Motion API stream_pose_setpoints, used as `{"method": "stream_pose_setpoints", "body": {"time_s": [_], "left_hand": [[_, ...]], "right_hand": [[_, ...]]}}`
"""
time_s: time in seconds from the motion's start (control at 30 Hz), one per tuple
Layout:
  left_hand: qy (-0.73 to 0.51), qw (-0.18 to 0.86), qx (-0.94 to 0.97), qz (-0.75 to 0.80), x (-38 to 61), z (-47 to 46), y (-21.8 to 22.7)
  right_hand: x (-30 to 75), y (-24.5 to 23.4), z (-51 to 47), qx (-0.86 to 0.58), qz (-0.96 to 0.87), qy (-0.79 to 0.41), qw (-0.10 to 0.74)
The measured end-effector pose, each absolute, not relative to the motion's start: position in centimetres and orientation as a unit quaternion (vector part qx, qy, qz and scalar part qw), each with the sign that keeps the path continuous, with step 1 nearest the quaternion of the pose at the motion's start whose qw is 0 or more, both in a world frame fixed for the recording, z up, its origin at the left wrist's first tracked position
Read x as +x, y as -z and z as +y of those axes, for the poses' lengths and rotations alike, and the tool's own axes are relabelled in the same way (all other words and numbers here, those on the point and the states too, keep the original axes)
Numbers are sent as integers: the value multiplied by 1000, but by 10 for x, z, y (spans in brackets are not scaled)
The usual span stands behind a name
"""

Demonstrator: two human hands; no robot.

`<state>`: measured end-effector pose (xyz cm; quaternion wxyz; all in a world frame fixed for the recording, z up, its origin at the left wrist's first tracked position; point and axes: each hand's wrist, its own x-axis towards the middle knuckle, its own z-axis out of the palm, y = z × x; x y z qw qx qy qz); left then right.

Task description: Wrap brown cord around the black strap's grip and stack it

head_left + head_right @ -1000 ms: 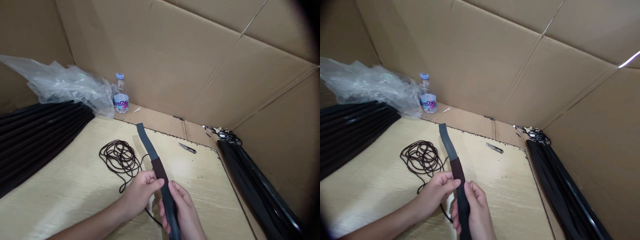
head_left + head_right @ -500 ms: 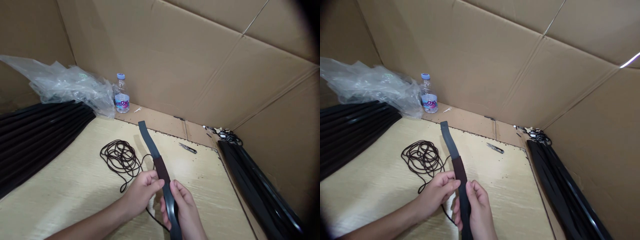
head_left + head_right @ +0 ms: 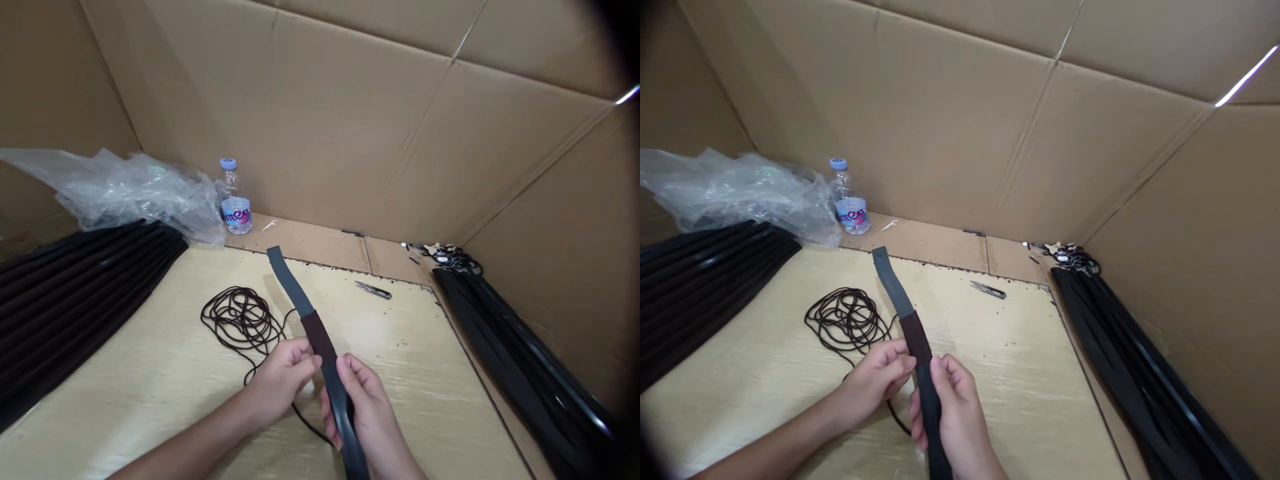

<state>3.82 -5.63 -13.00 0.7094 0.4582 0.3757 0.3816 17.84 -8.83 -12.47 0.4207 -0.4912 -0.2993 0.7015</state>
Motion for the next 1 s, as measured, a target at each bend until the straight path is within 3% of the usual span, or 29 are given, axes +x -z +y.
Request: {"method": "stream_pose_setpoints", "body": {"time_s": [0.5,1.0], "left_hand": [[-374,708,447,398,36,-52,127],[-388,734,387,400,40,-58,125]], "right_hand": [[180,111,-86,-408,-269,-734,471],[176,116,-91,-441,-349,-663,494]]}}
